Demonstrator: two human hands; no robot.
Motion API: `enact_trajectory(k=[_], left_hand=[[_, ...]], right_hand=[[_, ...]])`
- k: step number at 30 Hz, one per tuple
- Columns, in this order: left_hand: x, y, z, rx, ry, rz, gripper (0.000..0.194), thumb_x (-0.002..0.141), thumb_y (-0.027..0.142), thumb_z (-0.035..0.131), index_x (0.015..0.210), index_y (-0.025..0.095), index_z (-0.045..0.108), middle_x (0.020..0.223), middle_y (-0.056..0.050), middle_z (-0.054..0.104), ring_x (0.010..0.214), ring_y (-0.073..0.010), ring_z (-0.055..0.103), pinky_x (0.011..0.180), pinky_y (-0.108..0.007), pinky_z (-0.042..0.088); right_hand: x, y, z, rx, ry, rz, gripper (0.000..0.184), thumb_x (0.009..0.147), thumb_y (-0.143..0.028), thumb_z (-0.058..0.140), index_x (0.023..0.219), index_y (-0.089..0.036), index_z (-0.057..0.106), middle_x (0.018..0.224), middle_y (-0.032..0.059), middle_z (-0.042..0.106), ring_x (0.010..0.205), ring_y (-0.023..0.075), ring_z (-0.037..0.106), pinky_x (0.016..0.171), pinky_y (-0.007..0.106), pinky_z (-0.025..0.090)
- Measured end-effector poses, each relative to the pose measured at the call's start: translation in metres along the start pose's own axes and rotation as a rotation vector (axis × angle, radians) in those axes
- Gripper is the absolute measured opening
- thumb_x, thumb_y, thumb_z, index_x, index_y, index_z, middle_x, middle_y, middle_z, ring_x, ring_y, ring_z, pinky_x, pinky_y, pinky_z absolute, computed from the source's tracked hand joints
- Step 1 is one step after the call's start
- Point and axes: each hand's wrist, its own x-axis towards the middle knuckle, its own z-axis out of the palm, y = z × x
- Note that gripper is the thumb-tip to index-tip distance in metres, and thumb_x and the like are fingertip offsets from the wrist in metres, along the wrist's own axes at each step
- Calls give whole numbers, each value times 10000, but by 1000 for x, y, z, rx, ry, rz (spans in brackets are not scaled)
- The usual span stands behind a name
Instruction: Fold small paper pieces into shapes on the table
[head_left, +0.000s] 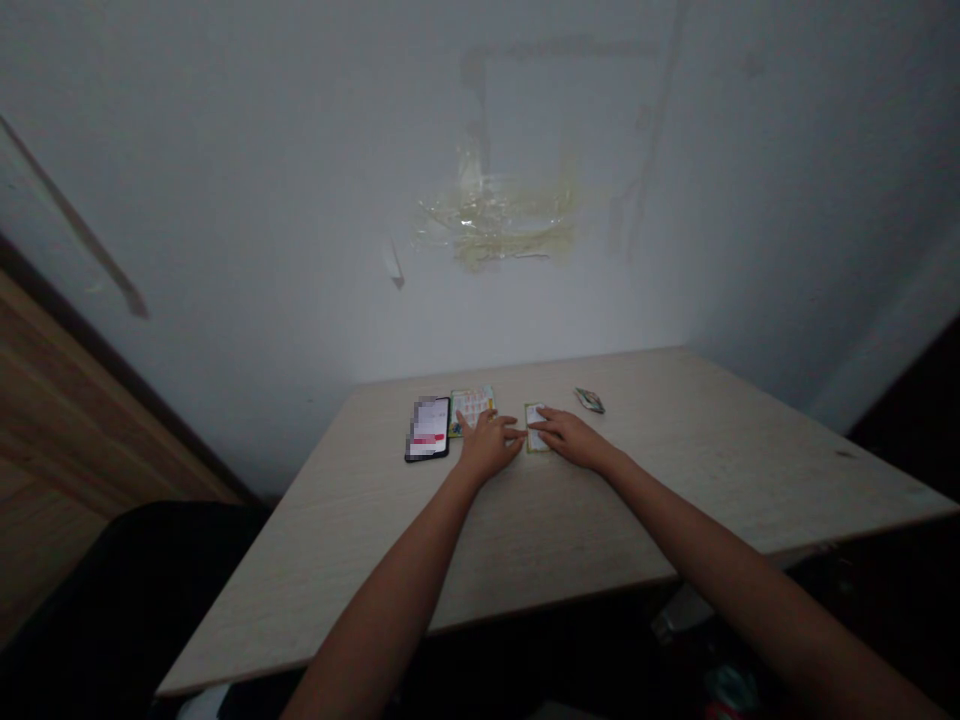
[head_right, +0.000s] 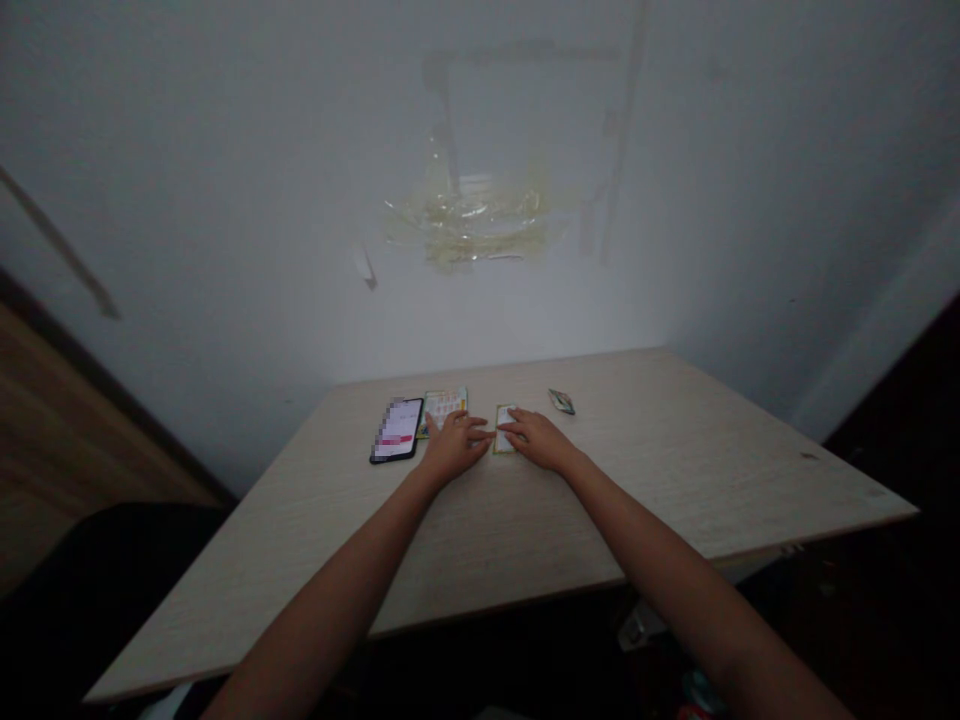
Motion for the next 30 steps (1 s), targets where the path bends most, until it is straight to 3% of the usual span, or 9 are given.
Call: enact_trajectory(k=[13,30], left_hand=[[-1,-2,1,-24,-5,14,230,910,486,590,1088,453,732,1348,49,636,1356,-335,402,1063,-801,-100],[-1,-4,1,-37,-35,5,281,881,565,599,1112,455,716,1381,50,609,1364,-340,389,1047,-825,-76]], right_hand=[[-2,-1,-2,32,-14,-13,425,912,-372,588,1311,-240,643,1508,115,466,1391,294,440,1155,476,346],[-3,-1,-2,32,-10,-23,441,909,-373,588,1322,-226,635,1519,135,444,1400,305,427,1156,490,338]])
